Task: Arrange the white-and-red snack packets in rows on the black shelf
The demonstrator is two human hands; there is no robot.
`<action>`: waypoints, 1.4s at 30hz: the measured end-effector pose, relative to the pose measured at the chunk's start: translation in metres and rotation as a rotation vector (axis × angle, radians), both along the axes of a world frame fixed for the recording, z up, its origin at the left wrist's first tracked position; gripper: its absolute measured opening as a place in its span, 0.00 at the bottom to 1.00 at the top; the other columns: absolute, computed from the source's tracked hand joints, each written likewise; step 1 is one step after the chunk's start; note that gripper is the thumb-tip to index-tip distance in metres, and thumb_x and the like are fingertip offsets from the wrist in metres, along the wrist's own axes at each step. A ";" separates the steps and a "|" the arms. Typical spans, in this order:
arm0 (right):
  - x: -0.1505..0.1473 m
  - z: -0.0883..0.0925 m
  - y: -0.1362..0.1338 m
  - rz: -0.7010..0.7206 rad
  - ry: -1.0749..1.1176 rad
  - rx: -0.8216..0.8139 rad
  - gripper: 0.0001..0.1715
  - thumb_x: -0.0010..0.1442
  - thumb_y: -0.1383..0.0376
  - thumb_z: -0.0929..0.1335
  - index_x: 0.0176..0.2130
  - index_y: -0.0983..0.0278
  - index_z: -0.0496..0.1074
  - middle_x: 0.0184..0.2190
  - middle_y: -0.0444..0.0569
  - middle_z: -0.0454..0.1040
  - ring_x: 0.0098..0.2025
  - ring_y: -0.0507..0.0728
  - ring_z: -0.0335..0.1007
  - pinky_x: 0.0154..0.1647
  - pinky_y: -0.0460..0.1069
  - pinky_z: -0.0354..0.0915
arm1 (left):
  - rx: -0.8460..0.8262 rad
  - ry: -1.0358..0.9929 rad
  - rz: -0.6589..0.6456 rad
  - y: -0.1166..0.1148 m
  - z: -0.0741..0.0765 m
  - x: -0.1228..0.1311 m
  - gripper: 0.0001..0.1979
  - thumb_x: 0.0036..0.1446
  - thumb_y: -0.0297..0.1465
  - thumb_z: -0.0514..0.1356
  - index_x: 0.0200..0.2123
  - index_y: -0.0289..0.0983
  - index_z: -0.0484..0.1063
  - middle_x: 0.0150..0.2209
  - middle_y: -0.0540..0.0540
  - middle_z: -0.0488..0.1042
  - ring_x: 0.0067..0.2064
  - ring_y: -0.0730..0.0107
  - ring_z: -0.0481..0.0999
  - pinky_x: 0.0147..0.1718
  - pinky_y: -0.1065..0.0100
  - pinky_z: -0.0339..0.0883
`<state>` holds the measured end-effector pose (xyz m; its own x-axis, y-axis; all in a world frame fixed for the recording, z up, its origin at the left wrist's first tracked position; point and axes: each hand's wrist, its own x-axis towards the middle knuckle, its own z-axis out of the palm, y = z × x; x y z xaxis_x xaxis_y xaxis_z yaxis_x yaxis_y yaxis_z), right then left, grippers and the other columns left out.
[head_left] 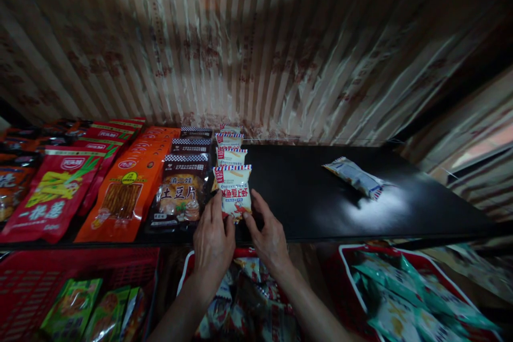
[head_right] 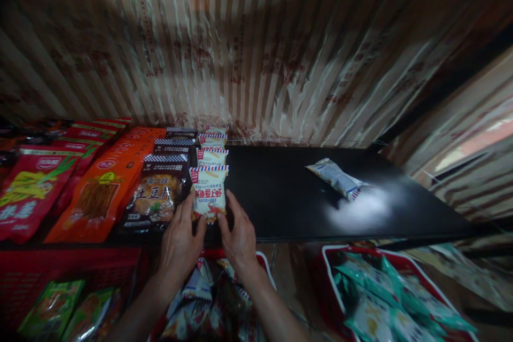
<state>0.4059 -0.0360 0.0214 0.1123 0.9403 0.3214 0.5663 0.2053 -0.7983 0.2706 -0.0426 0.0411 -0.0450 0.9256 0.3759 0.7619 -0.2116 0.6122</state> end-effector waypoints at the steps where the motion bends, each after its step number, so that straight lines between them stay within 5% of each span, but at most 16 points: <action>1: 0.000 0.000 0.000 0.005 -0.006 0.012 0.29 0.60 0.62 0.63 0.60 0.61 0.59 0.53 0.53 0.71 0.51 0.60 0.70 0.52 0.57 0.67 | 0.007 0.001 -0.001 0.000 -0.001 0.000 0.25 0.58 0.27 0.51 0.59 0.33 0.55 0.54 0.35 0.68 0.55 0.59 0.69 0.50 0.58 0.68; 14: 0.000 0.004 -0.002 0.033 0.004 0.035 0.29 0.59 0.64 0.64 0.59 0.60 0.60 0.53 0.54 0.69 0.50 0.60 0.69 0.49 0.56 0.69 | 0.058 -0.050 -0.056 0.002 -0.006 0.005 0.26 0.61 0.26 0.47 0.63 0.35 0.49 0.64 0.35 0.54 0.63 0.58 0.56 0.56 0.56 0.61; 29: 0.002 0.006 -0.001 0.085 -0.007 0.024 0.29 0.59 0.65 0.64 0.59 0.59 0.61 0.56 0.50 0.68 0.56 0.59 0.65 0.57 0.57 0.62 | 0.017 -0.126 -0.109 0.002 -0.007 0.008 0.30 0.61 0.27 0.46 0.65 0.34 0.42 0.66 0.36 0.47 0.66 0.59 0.49 0.61 0.55 0.52; 42: 0.007 0.001 -0.002 0.035 0.064 0.010 0.30 0.57 0.62 0.66 0.59 0.60 0.62 0.56 0.52 0.68 0.55 0.61 0.67 0.55 0.60 0.65 | -0.105 -0.260 -0.013 0.019 -0.002 0.013 0.36 0.59 0.35 0.52 0.65 0.30 0.40 0.64 0.31 0.52 0.64 0.56 0.54 0.59 0.53 0.54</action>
<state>0.4133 -0.0375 0.0220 0.1003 0.9408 0.3239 0.5067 0.2319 -0.8304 0.2836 -0.0238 0.0393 -0.1152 0.9599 0.2555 0.5744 -0.1455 0.8056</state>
